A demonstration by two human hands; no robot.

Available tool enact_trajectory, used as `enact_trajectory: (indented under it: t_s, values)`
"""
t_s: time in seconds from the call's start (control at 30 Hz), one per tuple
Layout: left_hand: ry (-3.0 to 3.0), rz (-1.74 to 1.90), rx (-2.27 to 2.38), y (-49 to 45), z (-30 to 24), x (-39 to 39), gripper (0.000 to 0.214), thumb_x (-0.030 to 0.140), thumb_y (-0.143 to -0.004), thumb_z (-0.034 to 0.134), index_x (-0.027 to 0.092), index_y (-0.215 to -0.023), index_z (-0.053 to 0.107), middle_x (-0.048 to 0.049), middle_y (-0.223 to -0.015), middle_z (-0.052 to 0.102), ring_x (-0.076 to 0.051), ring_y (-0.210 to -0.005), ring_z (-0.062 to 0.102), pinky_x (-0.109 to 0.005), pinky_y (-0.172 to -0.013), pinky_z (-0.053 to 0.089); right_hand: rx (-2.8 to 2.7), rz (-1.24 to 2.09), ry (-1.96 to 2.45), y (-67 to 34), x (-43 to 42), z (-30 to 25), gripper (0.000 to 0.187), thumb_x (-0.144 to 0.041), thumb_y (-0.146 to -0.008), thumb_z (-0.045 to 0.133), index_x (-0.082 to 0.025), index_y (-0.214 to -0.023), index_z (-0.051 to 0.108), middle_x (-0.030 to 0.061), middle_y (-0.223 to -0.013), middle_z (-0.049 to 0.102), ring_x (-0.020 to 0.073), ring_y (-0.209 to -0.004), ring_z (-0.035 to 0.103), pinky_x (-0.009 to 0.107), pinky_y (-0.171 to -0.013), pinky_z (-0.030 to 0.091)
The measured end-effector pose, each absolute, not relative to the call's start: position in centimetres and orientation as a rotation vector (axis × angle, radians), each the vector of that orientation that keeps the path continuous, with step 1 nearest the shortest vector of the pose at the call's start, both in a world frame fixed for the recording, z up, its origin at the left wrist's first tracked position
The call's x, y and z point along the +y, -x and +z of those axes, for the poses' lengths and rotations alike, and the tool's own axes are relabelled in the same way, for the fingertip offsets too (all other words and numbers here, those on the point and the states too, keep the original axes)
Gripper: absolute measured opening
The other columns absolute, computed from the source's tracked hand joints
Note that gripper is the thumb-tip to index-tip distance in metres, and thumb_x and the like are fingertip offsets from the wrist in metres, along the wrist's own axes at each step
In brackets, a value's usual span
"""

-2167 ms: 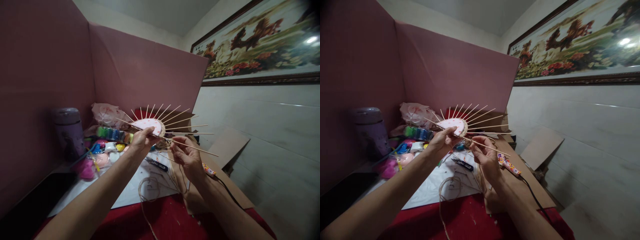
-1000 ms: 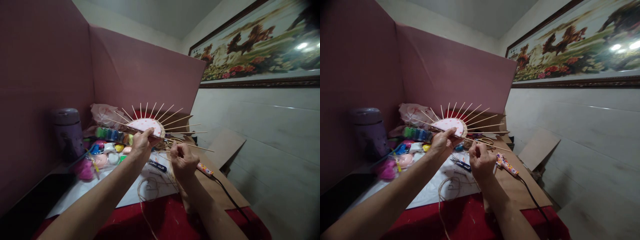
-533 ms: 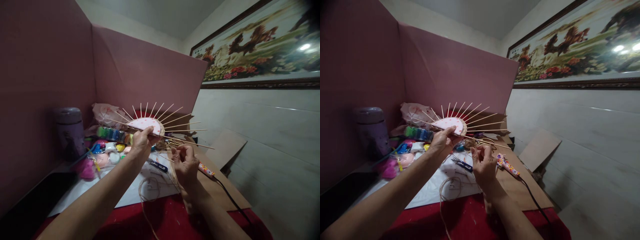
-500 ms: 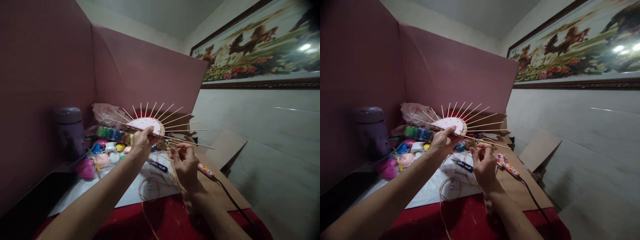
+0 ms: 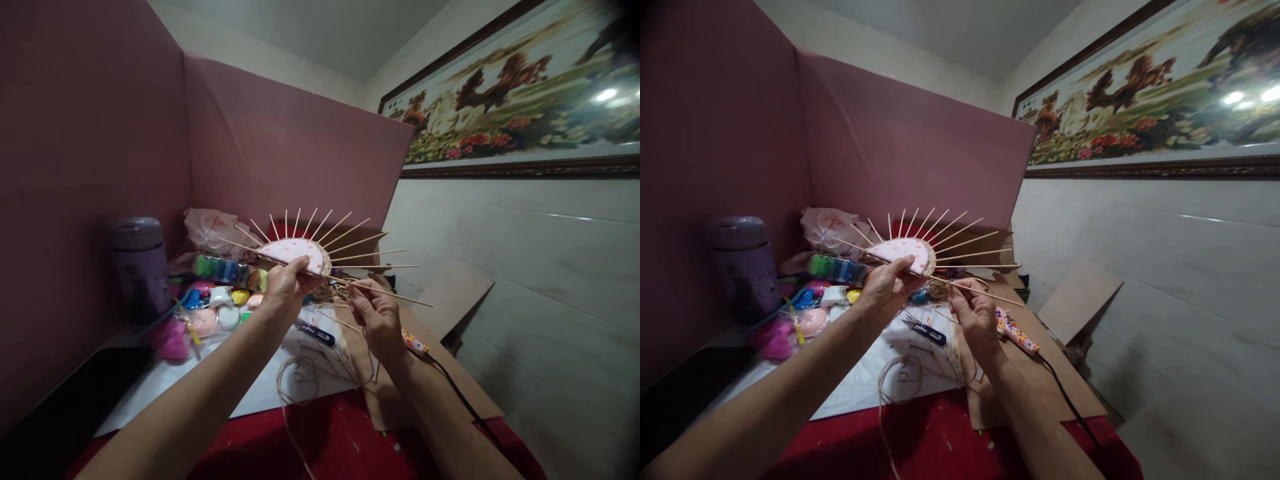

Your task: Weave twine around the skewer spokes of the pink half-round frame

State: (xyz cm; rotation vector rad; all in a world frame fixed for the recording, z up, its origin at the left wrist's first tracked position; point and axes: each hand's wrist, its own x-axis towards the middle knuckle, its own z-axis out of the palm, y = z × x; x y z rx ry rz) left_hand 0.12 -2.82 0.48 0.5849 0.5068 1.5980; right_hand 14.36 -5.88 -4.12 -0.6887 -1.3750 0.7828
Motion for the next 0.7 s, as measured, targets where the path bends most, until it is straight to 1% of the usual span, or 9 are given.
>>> enact_trajectory:
  t_s: [0.13,0.23,0.4,0.6,0.7]
  values:
    - [-0.595,1.572,0.496,-0.08,0.5,-2.78,0.013,0.003,-0.065,0.061,0.01,-0.075,0.056,-0.0027,-0.06,0.061,-0.011,-0.051,0.057,-0.028,-0.051,0.056,-1.396,0.736,0.669,-14.74,-5.94,-4.1,0.015,-0.031,-0.078,0.058,-0.017,-0.082,0.055,-0.007,-0.053,0.037,0.0051,-0.044,0.026,0.02,-0.04,0.02]
    - [-0.623,1.559,0.489,-0.07,0.46,-2.77,0.012,0.003,-0.065,0.061,0.01,-0.074,0.056,-0.003,-0.06,0.061,-0.011,-0.05,0.057,-0.029,-0.051,0.056,-1.389,0.685,0.706,-14.93,-6.1,-3.98,0.016,-0.032,-0.075,0.058,-0.017,-0.081,0.057,-0.0067,-0.051,0.037,0.0058,-0.042,0.026,0.021,-0.039,0.02]
    - [-0.65,1.534,0.515,-0.06,0.53,-2.93,0.011,0.003,-0.066,0.06,0.009,-0.073,0.055,-0.0021,-0.058,0.059,-0.01,-0.048,0.054,-0.028,-0.045,0.055,-1.364,0.659,0.735,-15.21,-6.32,-3.77,0.016,-0.031,-0.071,0.058,-0.017,-0.079,0.059,-0.0058,-0.048,0.037,0.0071,-0.041,0.027,0.023,-0.038,0.02]
    - [-0.659,1.526,0.512,-0.11,0.62,-3.09,0.011,0.003,-0.065,0.061,0.01,-0.072,0.055,-0.0024,-0.059,0.059,-0.011,-0.049,0.055,-0.027,-0.044,0.054,-1.353,0.678,0.73,-15.38,-6.43,-3.68,0.019,-0.032,-0.067,0.06,-0.017,-0.079,0.061,-0.0044,-0.05,0.04,0.0056,-0.038,0.024,0.023,-0.037,0.018]
    - [-0.664,1.52,0.511,-0.15,0.65,-3.08,0.012,0.004,-0.064,0.061,0.01,-0.073,0.055,-0.0027,-0.06,0.059,-0.011,-0.049,0.055,-0.027,-0.044,0.054,-1.344,0.686,0.727,-15.37,-6.48,-3.7,0.02,-0.033,-0.066,0.061,-0.017,-0.079,0.062,-0.0054,-0.047,0.038,0.0051,-0.037,0.022,0.023,-0.036,0.018]
